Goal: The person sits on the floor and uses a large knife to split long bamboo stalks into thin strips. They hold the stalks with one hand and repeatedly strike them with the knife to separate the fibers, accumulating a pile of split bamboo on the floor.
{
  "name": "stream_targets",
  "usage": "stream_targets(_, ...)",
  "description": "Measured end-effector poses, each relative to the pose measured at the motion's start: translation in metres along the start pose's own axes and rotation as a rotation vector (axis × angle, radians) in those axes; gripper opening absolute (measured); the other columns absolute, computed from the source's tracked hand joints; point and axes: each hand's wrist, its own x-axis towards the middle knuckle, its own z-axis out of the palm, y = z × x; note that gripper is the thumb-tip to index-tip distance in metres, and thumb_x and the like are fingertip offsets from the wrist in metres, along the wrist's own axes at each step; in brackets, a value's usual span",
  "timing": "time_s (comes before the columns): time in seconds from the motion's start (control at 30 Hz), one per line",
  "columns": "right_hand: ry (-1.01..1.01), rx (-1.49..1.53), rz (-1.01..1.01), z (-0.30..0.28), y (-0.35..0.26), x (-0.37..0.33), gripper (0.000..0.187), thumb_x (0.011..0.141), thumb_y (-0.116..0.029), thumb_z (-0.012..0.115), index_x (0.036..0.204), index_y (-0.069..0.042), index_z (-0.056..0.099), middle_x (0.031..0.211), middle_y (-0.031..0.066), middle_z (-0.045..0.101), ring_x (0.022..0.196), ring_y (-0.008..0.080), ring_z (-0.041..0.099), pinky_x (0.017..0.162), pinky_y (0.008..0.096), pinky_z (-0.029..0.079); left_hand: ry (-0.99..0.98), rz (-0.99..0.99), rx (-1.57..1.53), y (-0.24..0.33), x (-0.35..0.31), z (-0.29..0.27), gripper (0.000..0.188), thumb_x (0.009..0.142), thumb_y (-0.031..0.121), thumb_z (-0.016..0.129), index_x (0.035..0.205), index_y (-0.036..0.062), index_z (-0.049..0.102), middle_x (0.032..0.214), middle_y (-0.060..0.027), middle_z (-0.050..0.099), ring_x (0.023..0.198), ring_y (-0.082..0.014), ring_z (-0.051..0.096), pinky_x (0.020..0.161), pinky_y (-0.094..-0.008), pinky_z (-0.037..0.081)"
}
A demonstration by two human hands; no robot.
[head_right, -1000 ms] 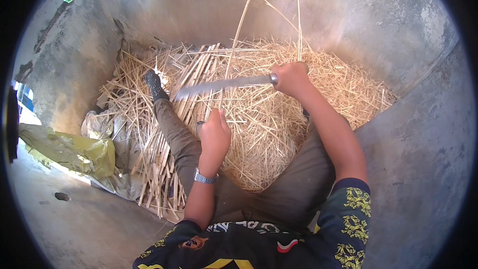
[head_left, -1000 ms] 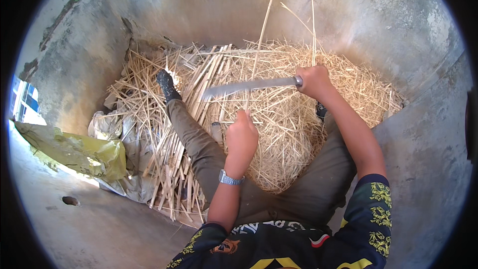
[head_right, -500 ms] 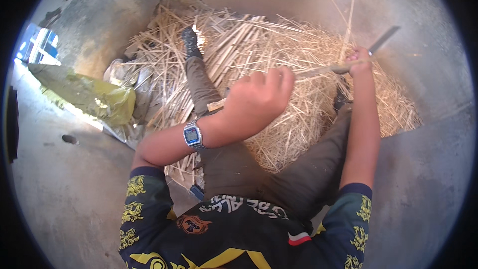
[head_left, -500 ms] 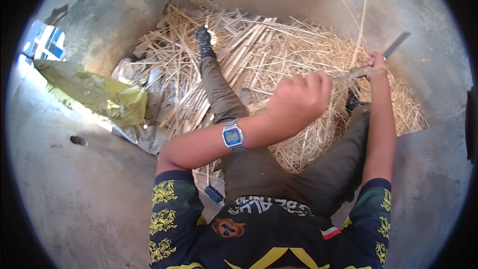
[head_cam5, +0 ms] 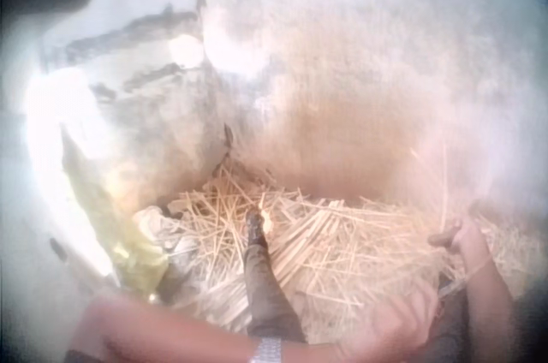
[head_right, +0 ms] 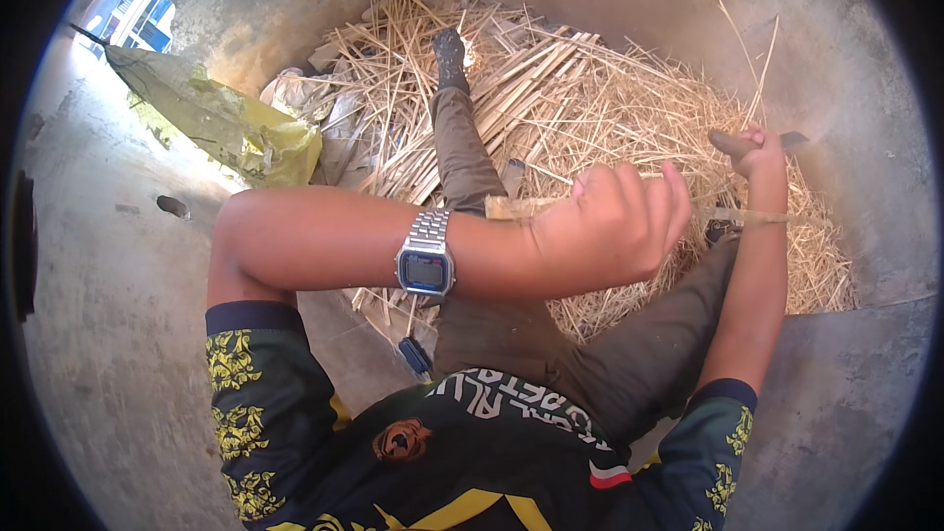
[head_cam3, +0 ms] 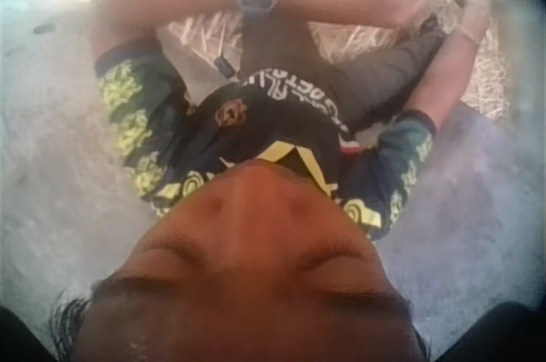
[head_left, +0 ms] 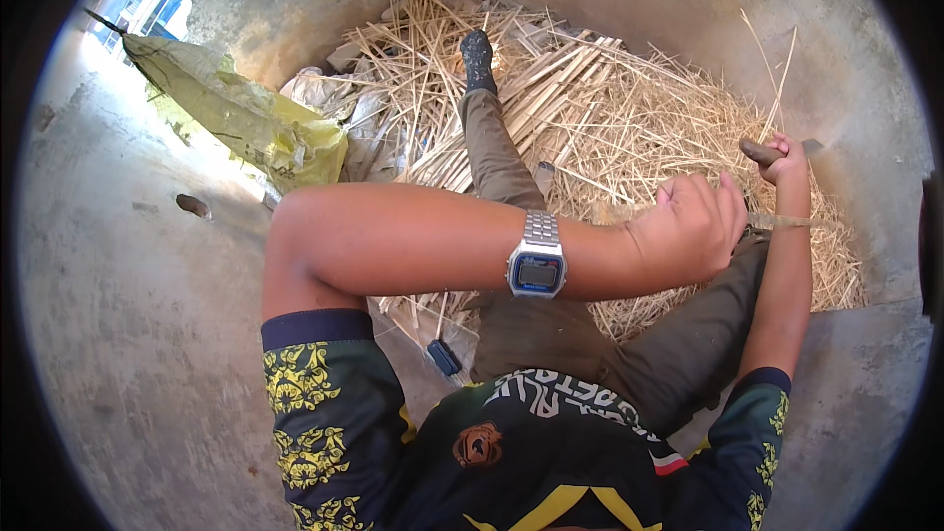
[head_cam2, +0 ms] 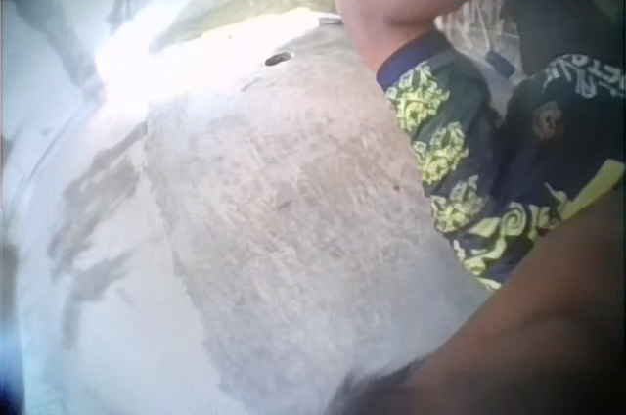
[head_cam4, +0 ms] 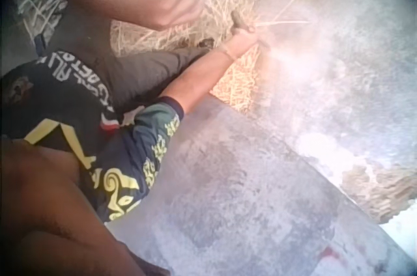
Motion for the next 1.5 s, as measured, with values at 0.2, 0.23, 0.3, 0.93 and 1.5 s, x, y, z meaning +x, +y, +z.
stream_targets(0.2,-0.136,-0.318,-0.162,-0.015,-0.008,0.014,0.039,0.095,-0.018,0.070,0.076,-0.014,0.037,0.062,-0.0063,0.036,0.057,0.0094,0.034,0.079,0.0218,0.046,0.019,0.040,-0.099,-0.007,0.005,0.013,0.031,0.078,0.014,0.064,0.102,-0.0053,0.069,0.063,0.0005,0.048,0.049,-0.0107,0.045,0.040,-0.0264,0.026)
stream_targets(0.23,-0.096,-0.091,-0.010,-0.009,-0.013,0.013,0.041,0.098,-0.013,0.061,0.067,-0.017,0.034,0.056,-0.0055,0.035,0.052,0.0111,0.036,0.068,0.0261,0.046,0.006,0.069,-0.100,-0.009,0.007,0.014,0.031,0.078,0.014,0.064,0.102,-0.0055,0.068,0.063,0.0004,0.048,0.049,-0.0106,0.046,0.039,-0.0261,0.027)
stream_targets(0.3,-0.073,-0.008,0.012,-0.005,-0.004,0.005,0.043,0.099,-0.023,0.067,0.071,-0.016,0.035,0.060,-0.0059,0.035,0.056,0.0107,0.033,0.079,0.0240,0.049,-0.005,0.098,-0.111,-0.011,0.006,0.016,0.032,0.078,0.015,0.064,0.101,-0.0059,0.068,0.064,0.0001,0.050,0.050,-0.0105,0.047,0.039,-0.0260,0.029)
stream_targets(0.93,0.004,0.158,0.141,0.013,-0.006,-0.020,0.048,0.103,-0.011,0.048,0.060,-0.019,0.029,0.053,-0.0044,0.035,0.053,0.0136,0.038,0.073,0.0340,0.053,-0.075,0.101,-0.273,-0.014,0.010,0.016,0.036,0.075,0.017,0.065,0.101,-0.0080,0.065,0.065,-0.0005,0.052,0.050,-0.0106,0.053,0.040,-0.0263,0.037)
stream_targets(1.5,0.049,0.199,0.201,0.012,-0.011,-0.016,0.052,0.105,-0.037,0.059,0.065,-0.019,0.030,0.056,-0.0049,0.031,0.055,0.0124,0.031,0.086,0.0258,0.050,-0.079,0.134,-0.383,-0.010,0.008,0.029,0.040,0.073,0.015,0.067,0.102,-0.0125,0.066,0.065,-0.0040,0.057,0.048,-0.0119,0.054,0.037,-0.0277,0.039)
